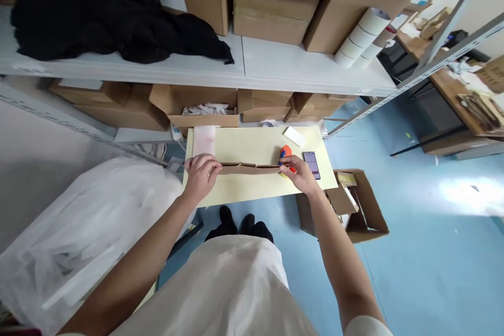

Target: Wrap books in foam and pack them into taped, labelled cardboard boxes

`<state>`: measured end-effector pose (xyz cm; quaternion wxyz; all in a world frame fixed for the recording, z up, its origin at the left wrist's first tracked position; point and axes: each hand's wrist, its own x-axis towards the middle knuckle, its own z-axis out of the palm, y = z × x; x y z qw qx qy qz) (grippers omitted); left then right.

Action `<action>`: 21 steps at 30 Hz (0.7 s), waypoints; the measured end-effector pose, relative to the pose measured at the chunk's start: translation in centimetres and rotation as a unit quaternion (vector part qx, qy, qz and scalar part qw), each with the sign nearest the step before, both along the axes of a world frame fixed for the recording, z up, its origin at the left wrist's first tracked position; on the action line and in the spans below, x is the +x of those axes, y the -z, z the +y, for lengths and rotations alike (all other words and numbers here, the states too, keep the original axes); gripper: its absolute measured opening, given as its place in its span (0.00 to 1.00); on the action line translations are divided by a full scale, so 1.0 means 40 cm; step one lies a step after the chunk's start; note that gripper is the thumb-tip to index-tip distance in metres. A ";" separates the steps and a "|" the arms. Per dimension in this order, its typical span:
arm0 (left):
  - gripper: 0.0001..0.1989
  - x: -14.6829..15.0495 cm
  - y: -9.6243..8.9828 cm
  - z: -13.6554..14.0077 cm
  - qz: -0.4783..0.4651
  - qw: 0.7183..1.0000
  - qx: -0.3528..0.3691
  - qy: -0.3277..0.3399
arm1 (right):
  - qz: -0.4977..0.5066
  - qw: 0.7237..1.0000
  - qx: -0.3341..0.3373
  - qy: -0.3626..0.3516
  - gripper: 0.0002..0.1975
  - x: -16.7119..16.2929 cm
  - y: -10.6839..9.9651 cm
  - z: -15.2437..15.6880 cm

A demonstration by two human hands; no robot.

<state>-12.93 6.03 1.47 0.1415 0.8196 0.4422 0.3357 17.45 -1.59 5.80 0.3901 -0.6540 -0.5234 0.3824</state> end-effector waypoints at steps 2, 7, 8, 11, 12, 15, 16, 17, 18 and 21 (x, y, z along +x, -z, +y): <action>0.09 0.005 0.005 0.012 -0.003 1.000 0.006 0.013 | -0.086 0.996 -0.004 -0.031 0.20 -0.009 -0.021 0.016; 0.10 0.021 0.021 0.014 -0.010 0.999 0.018 0.025 | -0.182 0.967 -0.090 -0.151 0.15 -0.026 -0.028 0.080; 0.10 0.023 0.025 0.012 -0.011 0.999 0.014 0.027 | -0.183 0.961 -0.115 -0.174 0.15 -0.025 -0.024 0.092; 0.10 0.025 0.042 0.005 -0.014 0.999 0.008 0.032 | -0.185 0.943 -0.159 -0.228 0.13 -0.017 -0.007 0.126; 0.10 0.025 0.049 0.003 -0.012 0.999 0.008 0.029 | -0.189 0.937 -0.163 -0.245 0.14 -0.014 -0.002 0.135; 0.10 0.025 0.064 -0.005 -0.012 1.000 0.010 0.012 | -0.223 0.915 -0.144 -0.304 0.16 -0.011 0.012 0.157; 0.10 0.026 0.068 -0.007 -0.013 1.000 0.011 0.006 | -0.240 0.906 -0.132 -0.324 0.17 -0.011 0.016 0.162; 0.10 0.028 0.072 -0.010 -0.013 1.000 0.011 0.002 | -0.262 0.897 -0.117 -0.335 0.18 -0.011 0.020 0.166; 0.10 0.031 0.075 -0.013 -0.011 1.000 0.010 -0.002 | -0.291 0.890 -0.101 -0.336 0.19 -0.011 0.024 0.169; 0.10 0.041 0.080 -0.023 0.008 1.000 -0.001 -0.012 | -0.364 0.886 -0.065 -0.281 0.15 -0.010 0.031 0.171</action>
